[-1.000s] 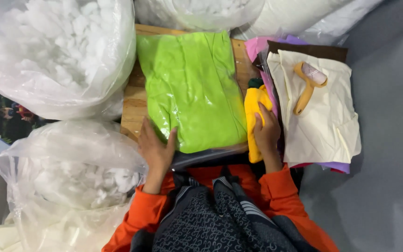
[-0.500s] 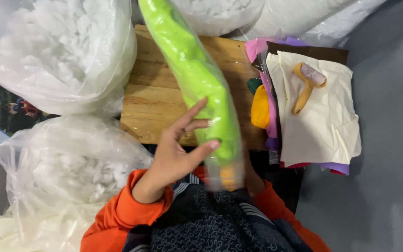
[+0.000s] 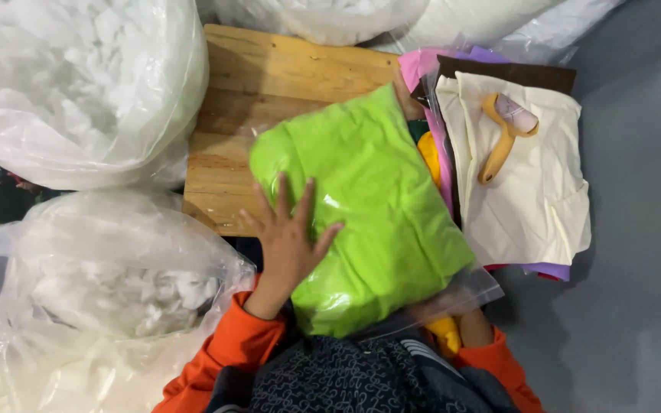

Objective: The person bags a finished pillow, cleans fabric with a lint roller, and then stuffs a new pillowcase with polyester fiberfill.

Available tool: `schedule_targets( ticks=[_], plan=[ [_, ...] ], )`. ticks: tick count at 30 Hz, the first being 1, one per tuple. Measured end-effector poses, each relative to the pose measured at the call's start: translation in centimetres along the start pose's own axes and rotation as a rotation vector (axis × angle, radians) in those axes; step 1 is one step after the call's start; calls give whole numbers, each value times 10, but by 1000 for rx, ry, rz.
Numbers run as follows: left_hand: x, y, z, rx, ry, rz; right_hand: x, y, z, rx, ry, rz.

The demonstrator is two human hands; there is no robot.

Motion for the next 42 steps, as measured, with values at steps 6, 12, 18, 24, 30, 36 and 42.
schedule_targets(
  ticks=[6, 12, 18, 24, 30, 36, 42],
  plan=[
    [42, 52, 18, -403, 136, -688, 12, 22, -18, 24, 235, 29],
    [52, 95, 94, -124, -403, -746, 25, 38, -32, 8, 463, 54],
    [31, 104, 94, -272, -180, -289, -28, 14, -53, -42, 753, 93],
    [70, 64, 94, -276, -197, -4, -94, 48, 40, -463, -51, -20],
    [144, 71, 63, -131, -191, 302, 76, 101, 143, -930, -502, -767],
    [113, 62, 79, -118, -341, 256, 45, 29, 204, -721, -612, -1112],
    [116, 54, 79, -142, -279, 228, -39, -29, 256, -173, -483, -1022]
  ],
)
Point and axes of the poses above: each hand's wrist, its own z-axis towards the middle knuckle, its own x-axis out of the palm, y = z × x, the point moved 7 cm from there along z, towards the middle knuckle, and after that the axes turned 4 degrees about -y, right-handed, at the moved point
